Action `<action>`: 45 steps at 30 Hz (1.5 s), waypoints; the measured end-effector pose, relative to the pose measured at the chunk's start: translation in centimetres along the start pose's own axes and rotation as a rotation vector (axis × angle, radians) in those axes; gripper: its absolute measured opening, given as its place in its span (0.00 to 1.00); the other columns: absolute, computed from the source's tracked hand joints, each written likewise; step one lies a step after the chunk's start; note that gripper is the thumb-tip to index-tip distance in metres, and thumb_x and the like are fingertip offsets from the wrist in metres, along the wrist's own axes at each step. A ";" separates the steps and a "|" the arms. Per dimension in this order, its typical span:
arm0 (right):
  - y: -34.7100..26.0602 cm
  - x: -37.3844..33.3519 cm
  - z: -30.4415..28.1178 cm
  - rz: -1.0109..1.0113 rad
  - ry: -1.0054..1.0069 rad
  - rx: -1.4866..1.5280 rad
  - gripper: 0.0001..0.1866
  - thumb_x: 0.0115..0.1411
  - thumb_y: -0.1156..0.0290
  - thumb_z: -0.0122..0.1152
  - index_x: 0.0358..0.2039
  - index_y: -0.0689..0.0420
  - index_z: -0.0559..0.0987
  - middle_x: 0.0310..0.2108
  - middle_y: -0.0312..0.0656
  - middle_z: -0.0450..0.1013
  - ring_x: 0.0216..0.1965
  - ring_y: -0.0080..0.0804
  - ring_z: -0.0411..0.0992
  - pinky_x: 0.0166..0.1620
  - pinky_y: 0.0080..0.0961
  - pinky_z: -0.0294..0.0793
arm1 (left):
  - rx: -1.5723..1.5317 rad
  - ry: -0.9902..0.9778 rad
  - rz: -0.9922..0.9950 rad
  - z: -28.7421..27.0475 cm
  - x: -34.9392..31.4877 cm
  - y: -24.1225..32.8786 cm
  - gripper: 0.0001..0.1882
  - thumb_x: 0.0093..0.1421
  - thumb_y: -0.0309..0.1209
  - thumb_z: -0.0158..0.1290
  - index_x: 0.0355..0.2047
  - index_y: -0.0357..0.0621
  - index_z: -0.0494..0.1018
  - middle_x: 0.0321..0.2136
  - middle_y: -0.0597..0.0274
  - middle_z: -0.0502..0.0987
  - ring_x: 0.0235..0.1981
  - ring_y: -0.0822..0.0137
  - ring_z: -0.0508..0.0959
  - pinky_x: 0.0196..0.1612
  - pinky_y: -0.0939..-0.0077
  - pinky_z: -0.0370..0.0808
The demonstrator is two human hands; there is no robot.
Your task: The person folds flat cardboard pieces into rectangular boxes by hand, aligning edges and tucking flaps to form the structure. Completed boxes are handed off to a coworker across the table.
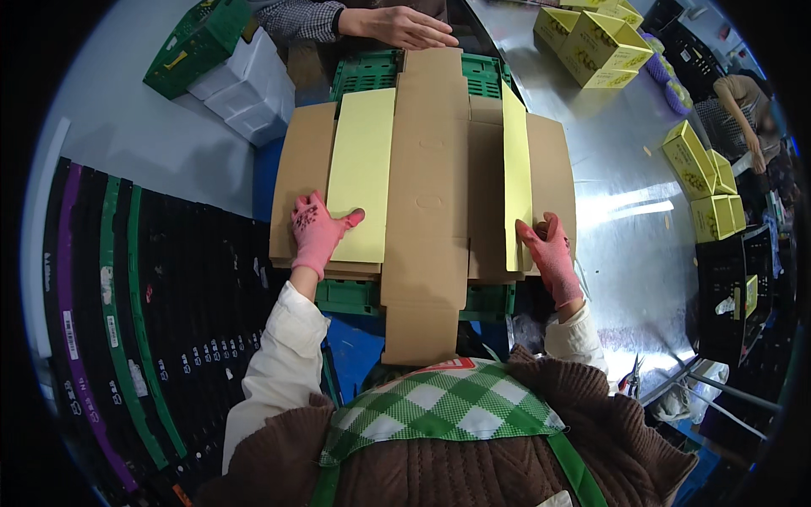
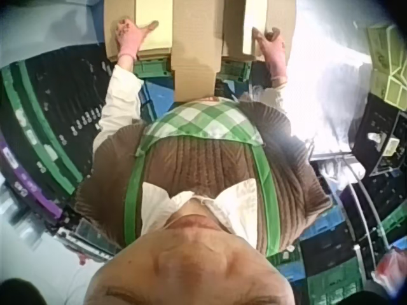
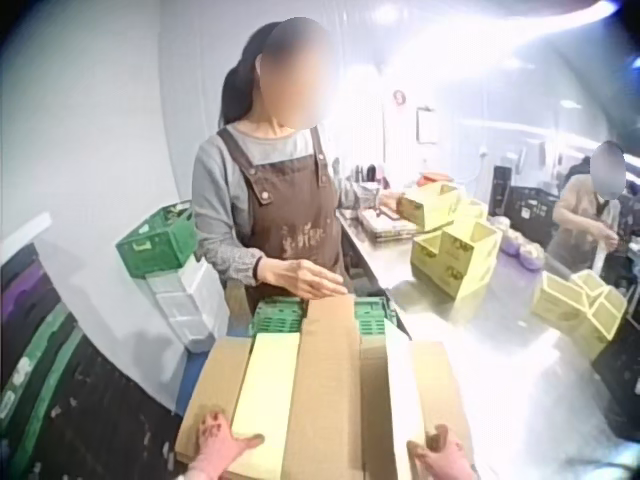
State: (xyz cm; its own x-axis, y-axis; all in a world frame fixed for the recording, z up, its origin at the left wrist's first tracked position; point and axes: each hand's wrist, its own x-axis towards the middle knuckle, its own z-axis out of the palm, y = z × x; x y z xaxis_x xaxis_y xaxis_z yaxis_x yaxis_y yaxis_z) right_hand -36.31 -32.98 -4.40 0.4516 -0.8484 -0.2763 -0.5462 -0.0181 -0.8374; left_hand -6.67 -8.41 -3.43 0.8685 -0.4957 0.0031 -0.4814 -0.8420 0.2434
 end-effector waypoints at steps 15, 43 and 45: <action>-8.7 1.8 4.0 -0.312 -0.017 -0.476 0.33 0.54 0.66 0.61 0.58 0.58 0.59 0.43 0.54 0.71 0.38 0.50 0.75 0.43 0.41 0.74 | -0.010 -0.034 0.039 -3.4 1.8 3.3 0.43 0.48 0.32 0.63 0.59 0.28 0.53 0.55 0.41 0.63 0.40 0.51 0.78 0.41 0.69 0.78; -12.3 2.9 1.2 -1.198 -0.051 -0.472 0.21 0.42 0.44 0.69 0.22 0.48 0.75 0.23 0.31 0.70 0.22 0.34 0.70 0.25 0.29 0.69 | 0.140 0.150 0.698 -7.1 -0.8 10.9 0.22 0.49 0.55 0.59 0.32 0.51 0.79 0.25 0.69 0.78 0.25 0.63 0.77 0.29 0.72 0.72; -10.6 3.6 4.1 -1.121 0.101 -0.556 0.21 0.42 0.44 0.69 0.21 0.47 0.74 0.23 0.31 0.69 0.22 0.34 0.71 0.25 0.29 0.69 | 0.320 0.006 0.691 -5.3 -1.2 13.4 0.36 0.51 0.55 0.56 0.56 0.53 0.67 0.34 0.66 0.78 0.31 0.62 0.78 0.33 0.69 0.73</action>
State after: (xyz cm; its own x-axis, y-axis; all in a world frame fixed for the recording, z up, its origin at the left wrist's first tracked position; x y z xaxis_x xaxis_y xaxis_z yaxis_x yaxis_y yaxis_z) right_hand -26.02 -33.68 1.60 0.8167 -0.2581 0.5162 -0.1313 -0.9540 -0.2694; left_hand -13.54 -17.92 5.00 0.3569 -0.9323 0.0579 -0.9262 -0.3613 -0.1083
